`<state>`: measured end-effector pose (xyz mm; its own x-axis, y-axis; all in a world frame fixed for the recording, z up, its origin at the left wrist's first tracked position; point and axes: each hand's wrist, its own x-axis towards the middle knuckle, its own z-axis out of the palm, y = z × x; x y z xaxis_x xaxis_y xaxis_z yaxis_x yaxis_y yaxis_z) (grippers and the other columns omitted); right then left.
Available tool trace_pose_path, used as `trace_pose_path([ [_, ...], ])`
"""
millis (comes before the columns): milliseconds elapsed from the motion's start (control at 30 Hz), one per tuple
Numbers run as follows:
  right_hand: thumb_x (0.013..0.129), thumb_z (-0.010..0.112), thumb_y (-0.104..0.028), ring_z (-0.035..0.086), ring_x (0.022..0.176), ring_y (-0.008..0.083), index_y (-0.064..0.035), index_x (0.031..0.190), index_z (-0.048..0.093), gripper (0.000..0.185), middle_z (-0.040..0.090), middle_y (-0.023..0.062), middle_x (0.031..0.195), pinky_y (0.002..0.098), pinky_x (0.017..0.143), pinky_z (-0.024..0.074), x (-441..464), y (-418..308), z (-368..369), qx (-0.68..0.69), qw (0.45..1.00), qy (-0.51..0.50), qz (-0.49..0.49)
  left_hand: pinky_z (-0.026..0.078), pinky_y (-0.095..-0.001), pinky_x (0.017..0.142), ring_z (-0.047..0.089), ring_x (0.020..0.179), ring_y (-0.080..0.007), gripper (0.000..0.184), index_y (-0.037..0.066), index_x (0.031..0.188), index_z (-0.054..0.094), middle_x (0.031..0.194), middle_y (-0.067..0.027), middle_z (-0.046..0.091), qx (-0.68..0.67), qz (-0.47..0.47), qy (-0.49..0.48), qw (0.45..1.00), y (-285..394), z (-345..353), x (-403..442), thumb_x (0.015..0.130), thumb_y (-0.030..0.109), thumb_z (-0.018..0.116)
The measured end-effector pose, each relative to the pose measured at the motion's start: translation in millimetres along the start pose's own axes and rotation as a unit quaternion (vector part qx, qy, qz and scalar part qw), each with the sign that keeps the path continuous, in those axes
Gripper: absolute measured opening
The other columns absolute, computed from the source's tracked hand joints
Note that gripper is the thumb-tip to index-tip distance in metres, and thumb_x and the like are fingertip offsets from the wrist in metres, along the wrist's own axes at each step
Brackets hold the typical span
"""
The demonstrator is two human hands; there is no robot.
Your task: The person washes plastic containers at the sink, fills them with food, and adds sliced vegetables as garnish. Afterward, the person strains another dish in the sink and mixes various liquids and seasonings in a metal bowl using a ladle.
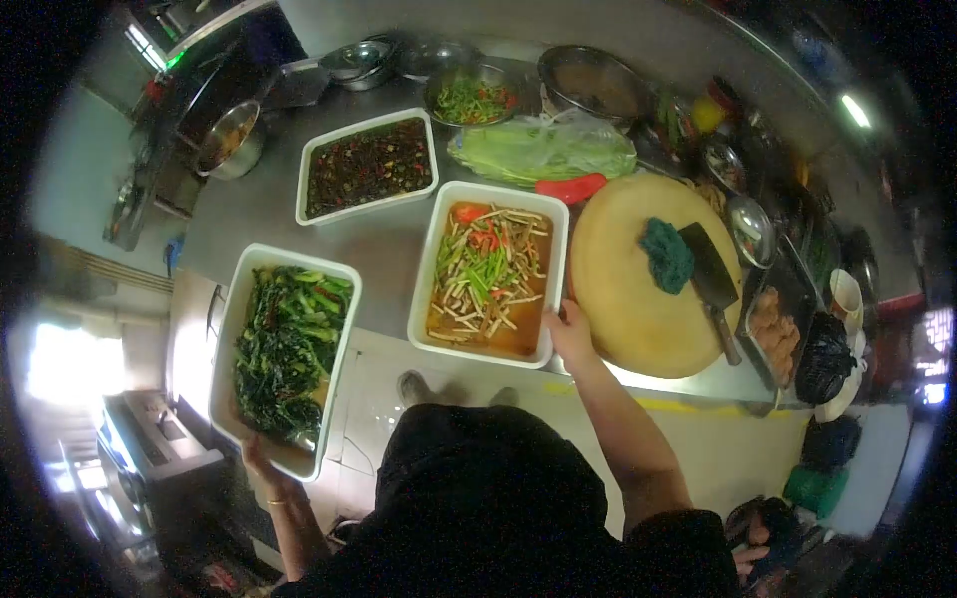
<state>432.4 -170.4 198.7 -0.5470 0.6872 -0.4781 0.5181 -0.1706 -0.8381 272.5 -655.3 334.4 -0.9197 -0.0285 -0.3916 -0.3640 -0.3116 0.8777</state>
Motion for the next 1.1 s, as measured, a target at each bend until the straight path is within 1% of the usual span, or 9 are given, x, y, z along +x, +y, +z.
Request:
trace_pose_path([
  [133,0.079,0.064,-0.005,0.058,0.074,0.016,-0.0018,0.118,0.054,0.04,0.061,0.008,0.091,0.0305,0.062,0.0476,13.3,4.6,12.8,0.097,0.99,0.085,0.058,0.052,-0.0386,0.07,0.058,0.083,-0.0276,0.055,0.003,0.115,0.049,0.102,-0.0134,0.055,0.028,-0.017,0.018,0.999,15.8,-53.7,34.5,0.077,0.041,0.058],
  [233,0.079,0.061,-0.008,0.059,0.076,0.0184,-0.0012,0.121,0.051,0.043,0.058,0.0059,0.088,0.0325,0.067,0.0493,6.9,-0.7,6.1,0.175,0.983,-0.018,0.057,0.053,-0.0373,0.065,0.058,0.077,-0.0239,0.036,0.004,0.1,0.053,0.091,-0.01,0.056,0.014,0.003,0.117,0.993,37.3,-51.4,65.7,0.079,0.033,0.057],
  [267,0.08,0.06,-0.008,0.059,0.077,0.0199,-0.0009,0.121,0.051,0.043,0.058,0.0061,0.088,0.0337,0.069,0.0496,10.3,14.5,-4.6,0.204,0.973,-0.064,0.088,0.053,-0.0366,0.064,0.058,0.074,-0.0225,0.031,0.004,0.096,0.054,0.086,-0.0087,0.057,0.015,-0.005,0.113,0.994,57.3,-34.3,69.2,0.081,0.031,0.057],
  [333,0.079,0.058,-0.009,0.058,0.076,0.0219,-0.0006,0.116,0.052,0.038,0.057,0.0075,0.084,0.0348,0.069,0.0497,-18.9,-15.5,18.2,0.196,0.977,0.035,0.077,0.054,-0.038,0.06,0.057,0.074,-0.0228,0.049,0.004,0.109,0.049,0.09,-0.0097,0.055,-0.031,-0.036,0.055,0.997,60.8,-55.8,104.5,0.073,0.034,0.063],
  [400,0.078,0.054,-0.007,0.057,0.075,0.0195,-0.0033,0.109,0.05,0.032,0.054,0.0059,0.086,0.0349,0.063,0.0491,-11.1,31.4,10.5,0.215,0.967,0.098,0.092,0.052,-0.0365,0.058,0.058,0.069,-0.0214,0.038,0.007,0.1,0.052,0.079,-0.0055,0.055,-0.023,-0.026,0.049,0.998,60.4,-74.2,129.2,0.073,0.031,0.062],
  [633,0.077,0.052,-0.013,0.059,0.08,0.024,-0.0026,0.107,0.051,0.032,0.055,0.0083,0.088,0.0367,0.068,0.0519,-100.4,-42.7,60.9,0.274,0.959,0.055,0.049,0.048,-0.033,0.059,0.055,0.066,-0.0209,0.032,0.008,0.093,0.053,0.076,-0.0065,0.053,0.067,0.006,-0.028,0.997,96.1,-89.3,215.4,0.072,0.031,0.062],
  [733,0.082,0.057,-0.014,0.058,0.073,0.0223,-0.001,0.11,0.054,0.031,0.056,0.0069,0.084,0.0329,0.061,0.0499,-110.6,-53.3,47.8,0.236,0.972,0.011,0.012,0.051,-0.032,0.058,0.06,0.068,-0.0197,0.036,0.003,0.09,0.058,0.078,-0.0082,0.06,0.009,-0.029,-0.04,0.999,75.8,-118.6,264.9,0.092,0.039,0.054],
  [933,0.074,0.056,-0.005,0.058,0.076,0.0225,0.0002,0.109,0.053,0.035,0.056,0.0086,0.087,0.0326,0.06,0.0501,-103.3,-122.4,69.6,0.255,0.959,0.123,-0.002,0.05,-0.031,0.058,0.058,0.065,-0.0174,0.022,0.005,0.09,0.058,0.077,-0.007,0.06,0.003,-0.1,0.001,0.995,78.0,-111.8,299.5,0.09,0.025,0.049],
  [1100,0.071,0.054,0.001,0.057,0.076,0.0223,-0.0007,0.113,0.052,0.042,0.056,0.0094,0.09,0.0328,0.061,0.0493,-64.5,-164.4,124.2,0.168,0.985,0.021,0.035,0.048,-0.0297,0.059,0.057,0.067,-0.0162,0.02,0.005,0.094,0.058,0.077,-0.0041,0.058,-0.018,-0.122,-0.145,0.982,83.0,-124.4,368.1,0.087,0.023,0.055],
])
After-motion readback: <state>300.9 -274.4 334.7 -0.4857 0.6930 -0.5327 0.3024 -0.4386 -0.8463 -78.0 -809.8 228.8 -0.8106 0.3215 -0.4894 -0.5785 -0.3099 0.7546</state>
